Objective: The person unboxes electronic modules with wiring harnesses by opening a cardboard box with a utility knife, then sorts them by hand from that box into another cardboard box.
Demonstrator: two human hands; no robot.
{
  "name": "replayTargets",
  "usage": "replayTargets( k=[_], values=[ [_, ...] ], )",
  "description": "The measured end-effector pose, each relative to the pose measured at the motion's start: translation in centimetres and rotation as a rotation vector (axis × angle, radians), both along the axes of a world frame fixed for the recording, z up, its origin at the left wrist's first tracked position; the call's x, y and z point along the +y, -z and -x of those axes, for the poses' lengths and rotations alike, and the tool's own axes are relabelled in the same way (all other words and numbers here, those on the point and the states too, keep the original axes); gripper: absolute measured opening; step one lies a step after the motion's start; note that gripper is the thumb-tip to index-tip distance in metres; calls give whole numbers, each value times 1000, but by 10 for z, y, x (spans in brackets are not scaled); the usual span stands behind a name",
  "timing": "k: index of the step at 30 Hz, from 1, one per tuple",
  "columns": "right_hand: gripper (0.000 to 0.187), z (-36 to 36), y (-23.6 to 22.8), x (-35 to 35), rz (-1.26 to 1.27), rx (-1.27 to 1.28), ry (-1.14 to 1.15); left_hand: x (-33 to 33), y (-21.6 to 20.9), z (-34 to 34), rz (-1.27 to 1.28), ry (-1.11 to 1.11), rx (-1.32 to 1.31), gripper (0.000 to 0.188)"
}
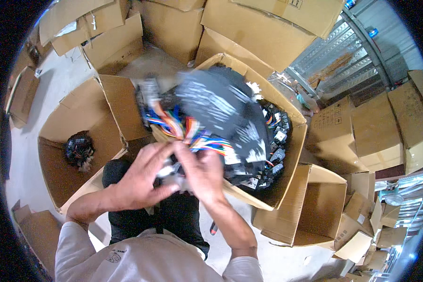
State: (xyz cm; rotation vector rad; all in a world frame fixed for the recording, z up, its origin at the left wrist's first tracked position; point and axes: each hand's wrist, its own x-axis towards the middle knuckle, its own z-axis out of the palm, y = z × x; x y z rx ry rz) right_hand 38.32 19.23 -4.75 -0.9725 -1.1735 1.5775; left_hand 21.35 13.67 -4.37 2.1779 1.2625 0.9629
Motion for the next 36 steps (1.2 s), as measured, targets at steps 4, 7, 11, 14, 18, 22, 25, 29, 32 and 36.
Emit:
replayTargets(
  k=[4,7,11,14,18,22,25,29,32,36],
  values=[
    [43,-63,-7,18,-40,-9,263,-12,12,-5,-6,195,50,66],
    [41,-95,-19,44,-170,-7,433,-9,31,7,33,164,27,61],
    [42,-131,-31,84,-206,-2,406,-7,27,31,80,38,18,57],
    [52,-143,-34,100,-224,-27,261,-9,25,56,162,-69,-23,54],
    [65,-199,-14,154,-8,-174,-482,-11,28,82,243,-168,-86,46],
    [50,-154,4,218,78,-1192,-884,-12,30,93,242,-261,-67,41],
    [40,-112,60,223,-47,-1001,-976,-15,38,101,253,-315,-90,41],
    [51,-76,80,185,-422,-1483,-778,-34,41,125,239,-433,-53,40],
    [32,-70,83,173,-406,-1252,-641,-50,51,168,218,-566,20,38],
    [10,-90,55,170,-252,-981,-609,-55,57,238,90,-753,102,33]
  ],
)
